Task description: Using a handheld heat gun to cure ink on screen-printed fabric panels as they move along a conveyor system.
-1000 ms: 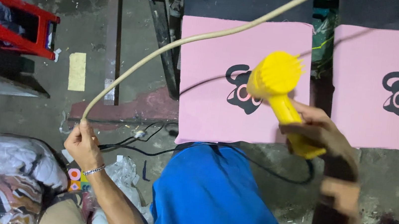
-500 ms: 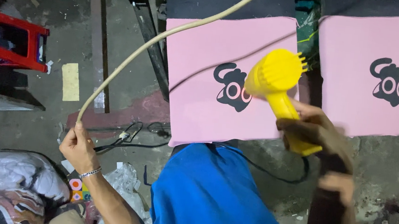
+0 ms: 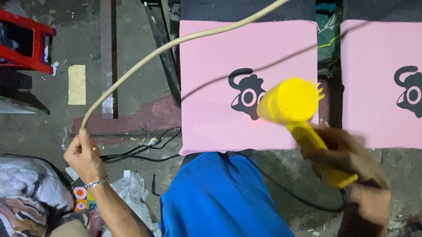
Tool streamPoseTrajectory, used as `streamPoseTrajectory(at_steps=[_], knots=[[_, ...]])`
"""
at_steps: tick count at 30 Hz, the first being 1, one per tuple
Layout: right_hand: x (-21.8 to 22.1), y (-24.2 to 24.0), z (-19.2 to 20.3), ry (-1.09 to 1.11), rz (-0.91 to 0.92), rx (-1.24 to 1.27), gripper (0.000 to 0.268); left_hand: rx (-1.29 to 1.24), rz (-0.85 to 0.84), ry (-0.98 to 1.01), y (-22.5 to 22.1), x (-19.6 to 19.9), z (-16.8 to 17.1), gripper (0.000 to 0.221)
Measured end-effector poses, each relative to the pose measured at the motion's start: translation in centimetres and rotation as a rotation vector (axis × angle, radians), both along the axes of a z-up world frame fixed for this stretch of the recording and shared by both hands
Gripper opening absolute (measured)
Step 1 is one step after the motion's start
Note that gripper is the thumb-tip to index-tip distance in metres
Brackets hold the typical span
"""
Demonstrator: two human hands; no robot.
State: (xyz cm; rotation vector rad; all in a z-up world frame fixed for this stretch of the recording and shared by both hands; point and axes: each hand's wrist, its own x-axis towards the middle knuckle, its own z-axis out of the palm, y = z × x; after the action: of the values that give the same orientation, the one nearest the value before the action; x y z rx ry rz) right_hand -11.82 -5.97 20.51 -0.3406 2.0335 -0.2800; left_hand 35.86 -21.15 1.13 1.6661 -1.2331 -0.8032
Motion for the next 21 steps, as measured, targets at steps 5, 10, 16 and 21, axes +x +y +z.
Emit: streamPoseTrajectory(at_steps=[5, 10, 16, 21], knots=[[1.0, -1.4, 1.1, -0.031, -0.037, 0.006, 0.063, -0.027, 0.000, 0.046, 0.1, 0.5, -0.4, 0.052], [-2.5, -3.5, -3.4, -0.261, 0.043, -0.268, 0.058, -0.002, 0.006, -0.005, 0.6, 0.5, 0.5, 0.054], [-2.0, -4.7, -2.3, -0.308, 0.005, -0.416, 0.053, -0.040, 0.018, -0.025, 1.1, 2.3, -0.3, 0.056], [-3.0, -4.0, -3.3, -0.344, 0.087, -0.422, 0.067, -0.073, 0.010, 0.011, 1.2, 3.0, -1.1, 0.053]])
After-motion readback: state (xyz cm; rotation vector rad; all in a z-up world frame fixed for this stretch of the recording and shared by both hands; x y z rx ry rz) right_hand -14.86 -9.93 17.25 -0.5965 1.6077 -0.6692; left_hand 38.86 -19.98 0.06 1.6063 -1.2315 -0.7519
